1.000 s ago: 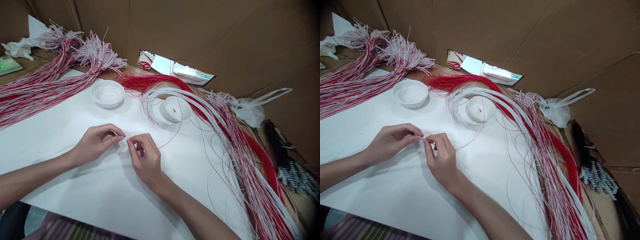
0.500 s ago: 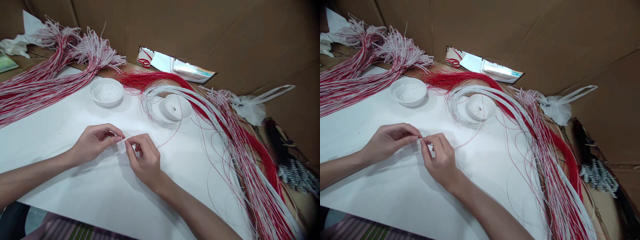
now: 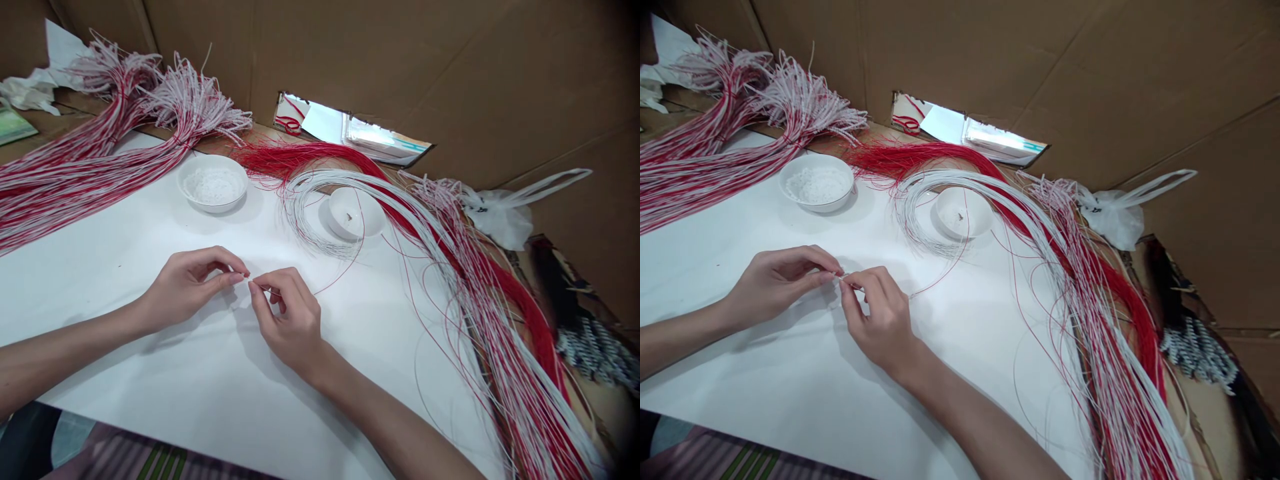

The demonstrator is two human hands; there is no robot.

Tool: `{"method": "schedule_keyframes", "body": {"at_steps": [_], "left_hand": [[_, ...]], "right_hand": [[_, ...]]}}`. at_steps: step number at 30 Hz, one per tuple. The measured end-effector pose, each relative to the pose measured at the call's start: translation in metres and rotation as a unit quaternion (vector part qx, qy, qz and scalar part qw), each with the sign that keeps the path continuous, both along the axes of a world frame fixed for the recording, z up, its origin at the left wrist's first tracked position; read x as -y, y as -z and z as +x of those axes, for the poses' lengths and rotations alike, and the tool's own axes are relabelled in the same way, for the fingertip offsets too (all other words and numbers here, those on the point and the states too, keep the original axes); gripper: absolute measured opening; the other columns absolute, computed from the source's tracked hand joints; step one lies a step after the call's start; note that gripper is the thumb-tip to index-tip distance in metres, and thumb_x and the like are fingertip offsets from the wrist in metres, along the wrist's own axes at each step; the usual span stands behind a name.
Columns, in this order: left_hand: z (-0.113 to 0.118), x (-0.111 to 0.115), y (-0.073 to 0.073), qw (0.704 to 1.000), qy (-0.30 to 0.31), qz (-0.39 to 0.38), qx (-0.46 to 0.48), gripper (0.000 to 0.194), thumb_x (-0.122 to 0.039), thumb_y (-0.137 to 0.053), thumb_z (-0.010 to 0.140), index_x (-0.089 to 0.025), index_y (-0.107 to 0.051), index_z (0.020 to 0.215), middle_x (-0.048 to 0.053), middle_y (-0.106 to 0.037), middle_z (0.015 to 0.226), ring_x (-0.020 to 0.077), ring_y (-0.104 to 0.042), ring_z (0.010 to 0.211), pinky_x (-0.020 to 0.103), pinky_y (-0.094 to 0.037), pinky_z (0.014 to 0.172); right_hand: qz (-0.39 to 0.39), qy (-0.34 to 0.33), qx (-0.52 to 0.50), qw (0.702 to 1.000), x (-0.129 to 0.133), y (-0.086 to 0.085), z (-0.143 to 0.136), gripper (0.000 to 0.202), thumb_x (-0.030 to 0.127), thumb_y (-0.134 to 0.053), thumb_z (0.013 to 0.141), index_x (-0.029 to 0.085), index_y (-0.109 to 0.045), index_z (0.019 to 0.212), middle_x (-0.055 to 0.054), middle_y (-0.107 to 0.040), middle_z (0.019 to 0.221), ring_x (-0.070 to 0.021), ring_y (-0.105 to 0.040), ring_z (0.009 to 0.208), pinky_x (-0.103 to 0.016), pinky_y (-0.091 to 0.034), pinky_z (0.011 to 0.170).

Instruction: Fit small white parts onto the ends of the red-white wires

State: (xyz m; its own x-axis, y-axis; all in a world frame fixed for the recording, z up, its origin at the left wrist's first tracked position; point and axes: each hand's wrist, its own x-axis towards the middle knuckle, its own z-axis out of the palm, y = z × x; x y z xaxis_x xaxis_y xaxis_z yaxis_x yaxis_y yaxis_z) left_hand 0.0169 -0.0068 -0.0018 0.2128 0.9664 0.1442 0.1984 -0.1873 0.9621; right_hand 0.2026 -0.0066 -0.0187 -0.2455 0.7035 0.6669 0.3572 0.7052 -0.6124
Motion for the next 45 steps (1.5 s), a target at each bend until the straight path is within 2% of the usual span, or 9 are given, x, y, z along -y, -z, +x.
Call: {"method": "schedule_keyframes", "body": {"at_steps": [8, 20, 31, 35, 42, 45], "left_hand": [[-0.0022, -0.0010, 0.0055, 0.998, 0.021, 0.054, -0.008, 0.011, -0.017, -0.065, 0.088, -0.022, -0.070, 0.096, 0.003, -0.069, 0.094, 0.0159, -0.064, 0.089, 0.029, -0.050, 0.079], [-0.0017, -0.0015, 0.0043, 0.998, 0.048, 0.045, 0.009, 0.012, -0.015, -0.064, 0.088, -0.021, -0.070, 0.096, 0.003, -0.069, 0.093, 0.0147, -0.065, 0.087, 0.026, -0.051, 0.079], [-0.0026, -0.0012, 0.0029, 0.998, 0.042, 0.045, -0.012, 0.009, -0.024, -0.064, 0.089, -0.021, -0.070, 0.094, 0.006, -0.071, 0.091, 0.0178, -0.065, 0.085, 0.031, -0.052, 0.077], [-0.0047, -0.0029, 0.0034, 0.997, 0.046, 0.053, -0.038, 0.007, -0.025, -0.065, 0.088, -0.023, -0.070, 0.093, 0.005, -0.071, 0.089, 0.0186, -0.065, 0.085, 0.032, -0.052, 0.077], [-0.0065, -0.0050, 0.0005, 0.981, 0.061, 0.142, -0.117, 0.010, -0.017, -0.062, 0.089, -0.024, -0.068, 0.094, 0.002, -0.070, 0.086, 0.0161, -0.063, 0.083, 0.030, -0.051, 0.077], [-0.0071, -0.0057, -0.0002, 0.978, 0.057, 0.145, -0.140, 0.008, -0.019, -0.062, 0.089, -0.024, -0.068, 0.093, 0.001, -0.070, 0.085, 0.0158, -0.062, 0.083, 0.029, -0.050, 0.078]], "right_hand": [[0.014, -0.002, 0.010, 1.000, 0.0011, 0.0012, -0.0004, 0.011, 0.008, -0.058, 0.088, 0.019, -0.058, 0.092, -0.002, -0.065, 0.079, -0.0109, -0.059, 0.069, -0.023, -0.047, 0.051], [0.032, -0.010, 0.002, 0.999, -0.0006, 0.0031, -0.0005, 0.015, 0.006, -0.061, 0.086, 0.018, -0.058, 0.094, -0.002, -0.065, 0.080, -0.0119, -0.062, 0.075, -0.022, -0.053, 0.058], [0.025, -0.025, 0.008, 0.999, -0.0009, 0.0035, 0.0005, 0.015, 0.006, -0.059, 0.086, 0.018, -0.058, 0.094, -0.003, -0.064, 0.080, -0.0125, -0.062, 0.074, -0.023, -0.053, 0.060], [0.020, -0.021, 0.016, 0.999, -0.0008, 0.0028, 0.0001, 0.015, 0.006, -0.059, 0.086, 0.018, -0.058, 0.094, -0.003, -0.064, 0.081, -0.0119, -0.061, 0.072, -0.023, -0.053, 0.060], [0.016, -0.022, 0.037, 0.999, 0.0001, 0.0056, 0.0004, 0.012, 0.008, -0.057, 0.088, 0.018, -0.058, 0.092, -0.002, -0.063, 0.080, -0.0104, -0.059, 0.071, -0.022, -0.051, 0.059], [0.005, -0.012, 0.048, 0.999, 0.0001, 0.0075, 0.0006, 0.010, 0.010, -0.055, 0.091, 0.019, -0.061, 0.092, -0.002, -0.062, 0.081, -0.0096, -0.059, 0.069, -0.021, -0.049, 0.057]]}}
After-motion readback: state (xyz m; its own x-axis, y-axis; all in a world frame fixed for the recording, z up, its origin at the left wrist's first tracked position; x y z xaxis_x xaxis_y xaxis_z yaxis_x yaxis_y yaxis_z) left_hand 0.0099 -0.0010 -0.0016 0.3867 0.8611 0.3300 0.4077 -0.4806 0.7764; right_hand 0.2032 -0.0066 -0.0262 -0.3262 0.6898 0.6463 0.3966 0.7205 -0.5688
